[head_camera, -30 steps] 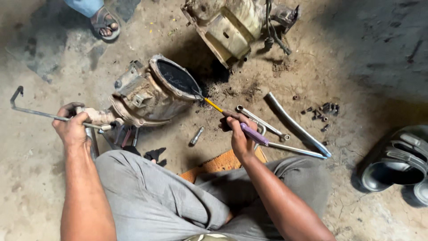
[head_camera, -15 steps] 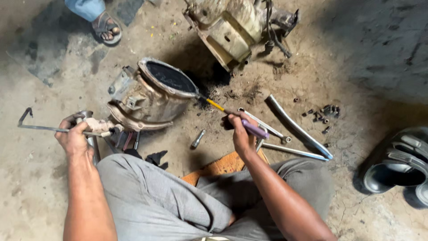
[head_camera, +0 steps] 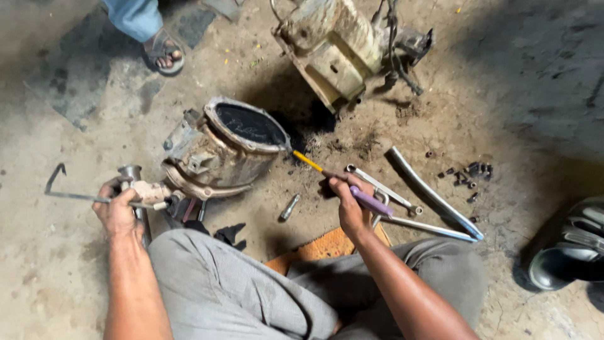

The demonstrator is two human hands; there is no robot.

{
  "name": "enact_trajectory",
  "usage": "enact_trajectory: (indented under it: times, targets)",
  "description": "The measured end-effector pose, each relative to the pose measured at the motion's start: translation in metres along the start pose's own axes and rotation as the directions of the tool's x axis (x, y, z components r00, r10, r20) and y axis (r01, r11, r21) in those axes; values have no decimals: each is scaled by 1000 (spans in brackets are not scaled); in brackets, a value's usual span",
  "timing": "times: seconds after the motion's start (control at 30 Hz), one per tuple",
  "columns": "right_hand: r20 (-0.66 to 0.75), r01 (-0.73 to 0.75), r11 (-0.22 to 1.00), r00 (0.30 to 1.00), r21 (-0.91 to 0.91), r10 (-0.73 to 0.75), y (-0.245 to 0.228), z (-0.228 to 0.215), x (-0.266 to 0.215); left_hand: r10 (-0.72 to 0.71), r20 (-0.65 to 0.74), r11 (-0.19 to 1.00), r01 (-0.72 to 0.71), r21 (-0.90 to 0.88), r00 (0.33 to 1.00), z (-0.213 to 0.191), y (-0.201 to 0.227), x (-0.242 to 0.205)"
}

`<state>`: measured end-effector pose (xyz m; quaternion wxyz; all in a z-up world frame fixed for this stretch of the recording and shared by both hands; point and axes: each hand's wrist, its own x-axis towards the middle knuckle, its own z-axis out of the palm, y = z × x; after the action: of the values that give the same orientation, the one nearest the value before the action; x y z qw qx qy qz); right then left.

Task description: The person uses a thin metal rod and a cloth to scrape soot and debris from the internal filter of a disassembled catalytic converter or exhaust assembly while sitting on the floor.

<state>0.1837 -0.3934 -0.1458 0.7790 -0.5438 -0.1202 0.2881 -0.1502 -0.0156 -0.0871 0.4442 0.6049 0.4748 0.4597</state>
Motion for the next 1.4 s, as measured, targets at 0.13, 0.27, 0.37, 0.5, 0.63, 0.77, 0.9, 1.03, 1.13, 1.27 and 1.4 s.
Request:
enact_trajectory:
  times: [0.13,0.27,0.37,0.5,0.63,0.77,0.9,1.03,1.13,1.27,1.4]
  targets:
    - [-30,9,1000,1000,30,-8,1,8,-9,-2,-5,1000,2,-22,1000,3,1,1]
    - [40,34,999,999,-23,-33,-8,15,-25,-3,6,999,4,-32,1000,7,7,-1]
    - [-6,0,999,1000,-54,0,-9,17,-23,-28,19,999,29,-40,999,3,7,-8]
    - [51,91,996,995,-25,-90,-11,26,-20,-9,-26,1000,9,19,1000,10,12,-3]
    - [16,4,997,1000,78,-5,-1,37,-9,20,-13,999,-20,-32,1000,10,14,-11]
    - [42,31,984,998,177,-39,5,49,-4,1,12,997,0,-77,1000,17,17,-5]
    - [-15,60,983,998,171,-58,6,58,0,-14,18,995,16,-99,1000,17,15,-5]
    - [0,32,977,999,211,-32,5,59,-11,-58,-41,998,57,-28,997,11,11,-7]
    - [-57,-35,973,997,229,49,7,64,10,-35,-27,997,33,-69,999,13,10,-4]
    - [-3,-70,966,997,250,73,4,63,7,-76,-108,996,80,35,991,18,17,-4]
    - [-22,-64,962,997,267,72,9,73,21,-147,-169,986,158,51,975,15,19,-7]
